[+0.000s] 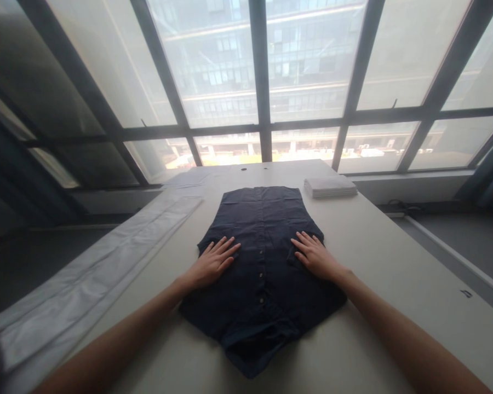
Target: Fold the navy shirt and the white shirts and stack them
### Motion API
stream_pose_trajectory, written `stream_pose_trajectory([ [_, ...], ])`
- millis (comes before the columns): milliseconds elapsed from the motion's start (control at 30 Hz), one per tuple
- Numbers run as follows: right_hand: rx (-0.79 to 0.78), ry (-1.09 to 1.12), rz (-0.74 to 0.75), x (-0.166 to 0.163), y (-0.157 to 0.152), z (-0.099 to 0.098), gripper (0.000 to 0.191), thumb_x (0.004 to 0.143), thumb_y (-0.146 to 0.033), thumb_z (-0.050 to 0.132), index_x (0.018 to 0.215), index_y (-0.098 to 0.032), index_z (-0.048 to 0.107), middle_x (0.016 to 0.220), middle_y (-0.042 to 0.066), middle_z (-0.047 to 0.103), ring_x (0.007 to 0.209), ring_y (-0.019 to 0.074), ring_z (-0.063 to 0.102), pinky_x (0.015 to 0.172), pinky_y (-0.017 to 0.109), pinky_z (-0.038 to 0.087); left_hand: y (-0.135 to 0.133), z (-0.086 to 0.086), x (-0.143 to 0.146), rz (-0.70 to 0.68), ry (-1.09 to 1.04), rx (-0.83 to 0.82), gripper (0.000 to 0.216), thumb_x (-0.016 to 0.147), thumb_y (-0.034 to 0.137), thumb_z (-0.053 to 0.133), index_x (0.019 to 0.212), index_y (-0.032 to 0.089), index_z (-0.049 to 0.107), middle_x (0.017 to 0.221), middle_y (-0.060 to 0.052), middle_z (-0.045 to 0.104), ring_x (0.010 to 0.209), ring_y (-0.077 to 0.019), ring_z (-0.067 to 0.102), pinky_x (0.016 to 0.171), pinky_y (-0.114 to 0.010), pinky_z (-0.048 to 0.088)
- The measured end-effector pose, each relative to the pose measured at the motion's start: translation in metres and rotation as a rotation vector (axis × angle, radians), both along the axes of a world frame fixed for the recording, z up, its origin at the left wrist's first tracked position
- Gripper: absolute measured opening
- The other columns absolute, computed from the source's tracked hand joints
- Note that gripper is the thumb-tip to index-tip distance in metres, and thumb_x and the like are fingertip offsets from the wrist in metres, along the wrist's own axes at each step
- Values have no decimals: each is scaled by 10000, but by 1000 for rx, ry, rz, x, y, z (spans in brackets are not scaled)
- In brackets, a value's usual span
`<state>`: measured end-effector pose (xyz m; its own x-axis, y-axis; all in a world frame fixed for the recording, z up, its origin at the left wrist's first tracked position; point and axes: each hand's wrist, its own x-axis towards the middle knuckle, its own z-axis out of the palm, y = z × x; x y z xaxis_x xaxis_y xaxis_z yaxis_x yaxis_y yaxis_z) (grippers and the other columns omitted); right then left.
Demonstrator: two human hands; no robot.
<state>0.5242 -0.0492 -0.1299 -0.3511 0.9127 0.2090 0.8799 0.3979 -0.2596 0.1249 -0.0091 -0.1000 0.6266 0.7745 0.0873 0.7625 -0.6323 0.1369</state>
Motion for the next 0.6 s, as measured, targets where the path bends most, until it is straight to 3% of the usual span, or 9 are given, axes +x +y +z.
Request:
stream_pose_trajectory([
  [600,-6,5,7,1,1,0,521,1011,-428,372,1502,-263,436,1613,71,300,1504,266,205,1202,530,222,0,0,1,12,-22,16,486,1035,493,351,1516,421,351,1626,9,261,1508,-281,197,1185,-567,190],
])
